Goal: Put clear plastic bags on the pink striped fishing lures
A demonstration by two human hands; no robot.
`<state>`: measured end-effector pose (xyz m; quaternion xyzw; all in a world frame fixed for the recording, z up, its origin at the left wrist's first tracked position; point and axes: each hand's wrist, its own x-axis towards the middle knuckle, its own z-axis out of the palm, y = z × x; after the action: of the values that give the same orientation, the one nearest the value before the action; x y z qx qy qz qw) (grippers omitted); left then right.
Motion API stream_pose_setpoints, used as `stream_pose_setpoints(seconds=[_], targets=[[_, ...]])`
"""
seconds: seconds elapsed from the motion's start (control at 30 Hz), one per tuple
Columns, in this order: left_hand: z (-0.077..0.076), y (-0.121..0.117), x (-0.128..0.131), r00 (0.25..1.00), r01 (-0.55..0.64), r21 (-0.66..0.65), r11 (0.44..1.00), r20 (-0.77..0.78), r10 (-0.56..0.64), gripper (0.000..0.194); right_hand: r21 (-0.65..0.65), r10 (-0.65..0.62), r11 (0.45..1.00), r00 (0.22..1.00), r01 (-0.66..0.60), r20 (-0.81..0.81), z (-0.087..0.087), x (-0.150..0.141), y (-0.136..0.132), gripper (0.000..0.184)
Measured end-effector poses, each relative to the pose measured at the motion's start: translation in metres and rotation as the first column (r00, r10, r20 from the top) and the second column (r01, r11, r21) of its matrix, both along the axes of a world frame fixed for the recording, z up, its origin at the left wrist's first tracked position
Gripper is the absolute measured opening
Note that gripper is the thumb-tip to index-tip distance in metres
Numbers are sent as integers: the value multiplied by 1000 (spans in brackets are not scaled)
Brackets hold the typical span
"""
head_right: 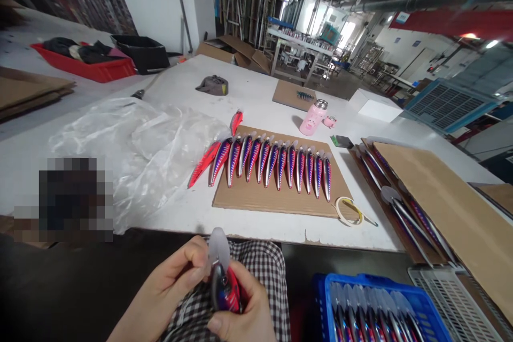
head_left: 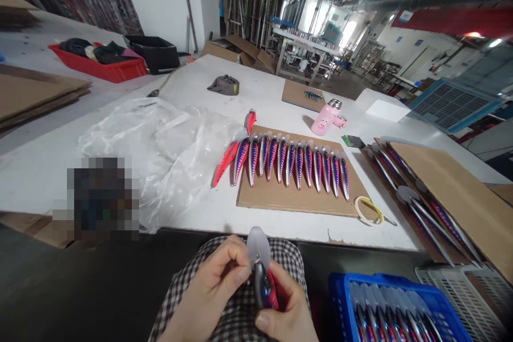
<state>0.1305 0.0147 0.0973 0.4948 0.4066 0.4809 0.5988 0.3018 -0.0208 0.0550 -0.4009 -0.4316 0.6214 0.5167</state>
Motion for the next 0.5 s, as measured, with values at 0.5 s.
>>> stream_pose_setpoints(seconds=[0.5], targets=[[6, -8, 12, 967, -214, -209, 954, 91, 237, 11, -182, -43, 983, 987, 15, -153, 5, 2, 1, 73]])
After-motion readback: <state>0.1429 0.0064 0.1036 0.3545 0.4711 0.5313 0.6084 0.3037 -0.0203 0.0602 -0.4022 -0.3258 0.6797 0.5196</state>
